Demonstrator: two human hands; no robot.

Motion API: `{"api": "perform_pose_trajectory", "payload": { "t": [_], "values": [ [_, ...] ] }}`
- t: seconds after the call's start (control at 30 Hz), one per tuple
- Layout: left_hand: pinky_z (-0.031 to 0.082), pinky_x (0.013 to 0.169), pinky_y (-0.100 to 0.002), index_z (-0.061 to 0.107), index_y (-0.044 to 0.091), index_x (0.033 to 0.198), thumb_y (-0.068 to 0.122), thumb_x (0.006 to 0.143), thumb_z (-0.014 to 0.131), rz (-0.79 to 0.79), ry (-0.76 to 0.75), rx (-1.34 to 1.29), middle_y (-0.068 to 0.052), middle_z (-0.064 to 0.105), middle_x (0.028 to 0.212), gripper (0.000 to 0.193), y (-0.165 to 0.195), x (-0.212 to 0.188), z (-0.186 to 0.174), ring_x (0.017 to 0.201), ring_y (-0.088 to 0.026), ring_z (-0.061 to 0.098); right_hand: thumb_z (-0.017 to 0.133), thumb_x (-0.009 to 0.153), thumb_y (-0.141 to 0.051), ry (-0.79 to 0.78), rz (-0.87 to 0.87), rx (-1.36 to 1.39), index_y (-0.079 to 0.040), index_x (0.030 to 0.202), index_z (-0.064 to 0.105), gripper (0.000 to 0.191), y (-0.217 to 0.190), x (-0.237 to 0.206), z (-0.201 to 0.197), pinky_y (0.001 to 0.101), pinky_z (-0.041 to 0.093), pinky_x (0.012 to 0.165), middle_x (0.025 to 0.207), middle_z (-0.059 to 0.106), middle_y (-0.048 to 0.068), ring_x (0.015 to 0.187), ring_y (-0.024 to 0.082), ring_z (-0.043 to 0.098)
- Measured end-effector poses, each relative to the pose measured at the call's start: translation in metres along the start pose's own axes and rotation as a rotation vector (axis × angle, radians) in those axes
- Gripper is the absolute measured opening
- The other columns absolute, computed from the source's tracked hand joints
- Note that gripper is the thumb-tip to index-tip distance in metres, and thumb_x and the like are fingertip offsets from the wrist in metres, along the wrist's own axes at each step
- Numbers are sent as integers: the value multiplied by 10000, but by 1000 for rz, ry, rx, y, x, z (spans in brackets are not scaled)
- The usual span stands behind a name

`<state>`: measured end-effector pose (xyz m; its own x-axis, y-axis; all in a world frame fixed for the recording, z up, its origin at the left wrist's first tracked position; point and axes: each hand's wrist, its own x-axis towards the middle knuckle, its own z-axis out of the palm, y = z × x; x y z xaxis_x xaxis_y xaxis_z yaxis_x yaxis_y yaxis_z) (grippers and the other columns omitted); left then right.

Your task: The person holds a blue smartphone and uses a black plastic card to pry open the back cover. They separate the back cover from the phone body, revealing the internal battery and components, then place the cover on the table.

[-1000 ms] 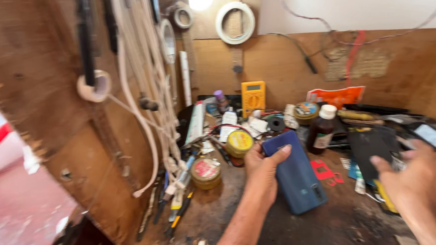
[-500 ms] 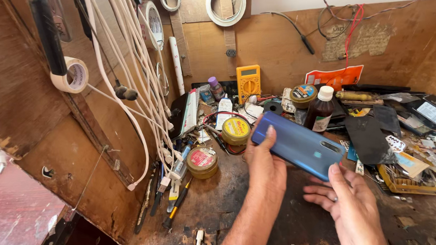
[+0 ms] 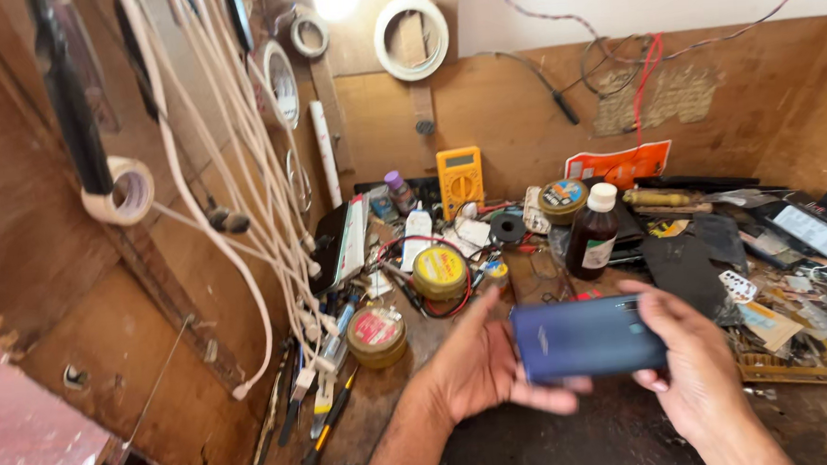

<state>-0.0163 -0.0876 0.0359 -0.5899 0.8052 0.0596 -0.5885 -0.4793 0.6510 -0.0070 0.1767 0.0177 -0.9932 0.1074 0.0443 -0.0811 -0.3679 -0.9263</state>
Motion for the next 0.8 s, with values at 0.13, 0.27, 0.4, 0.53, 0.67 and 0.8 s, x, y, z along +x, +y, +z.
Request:
{"api": "perform_pose_trajectory", "payload": {
  "t": [0.13, 0.27, 0.4, 0.53, 0.67, 0.8],
  "values": [
    [507, 1092, -623, 336, -66, 1621, 648, 1220, 198, -219, -276, -261, -369, 526, 1473, 831, -13, 1, -2, 1253, -516, 619, 605, 980, -307, 9, 157, -196, -68, 1229, 702, 359, -13, 5, 29, 281, 519, 543, 920, 708, 31, 711, 115, 638],
    [536, 1053, -593, 359, -67, 1624, 546, 1238, 182, -67, -226, -240, -343, 574, 1446, 746, -22, 4, -6, 1205, -465, 651, 648, 972, -299, -6, -106, -363, -54, 1238, 716, 369, -22, 14, 51, 254, 488, 558, 961, 734, 61, 777, 102, 637],
    [567, 995, -526, 478, -20, 1510, 588, 1107, 202, 186, 66, -157, -250, 658, 1318, 780, -22, 16, -9, 1118, -367, 697, 663, 968, -261, 211, -422, -694, -36, 1217, 696, 337, -18, -6, 58, 244, 572, 672, 985, 772, 68, 838, 115, 695],
    [552, 1018, -498, 556, -17, 1374, 560, 1097, 257, 300, 212, -135, -191, 687, 1270, 707, -20, 29, -17, 1141, -309, 686, 719, 898, -175, 111, -647, -803, -25, 1104, 736, 256, -2, -39, 69, 281, 581, 627, 1017, 760, 84, 794, 138, 726],
    [531, 1035, -448, 585, 45, 1346, 527, 1084, 351, 310, 254, -113, -142, 702, 1251, 596, -24, 34, -23, 1163, -262, 666, 765, 824, -79, -18, -860, -936, -23, 1000, 731, 188, -4, -48, 76, 344, 576, 789, 991, 750, 100, 910, 222, 725],
    [543, 982, -445, 579, 112, 1313, 466, 1058, 475, 375, 301, -90, -119, 713, 1197, 449, -25, 33, -18, 1117, -237, 673, 791, 775, -40, -115, -963, -952, -40, 948, 713, 190, -7, -57, 82, 377, 550, 921, 1024, 749, 80, 1030, 252, 717]
  ]
}}
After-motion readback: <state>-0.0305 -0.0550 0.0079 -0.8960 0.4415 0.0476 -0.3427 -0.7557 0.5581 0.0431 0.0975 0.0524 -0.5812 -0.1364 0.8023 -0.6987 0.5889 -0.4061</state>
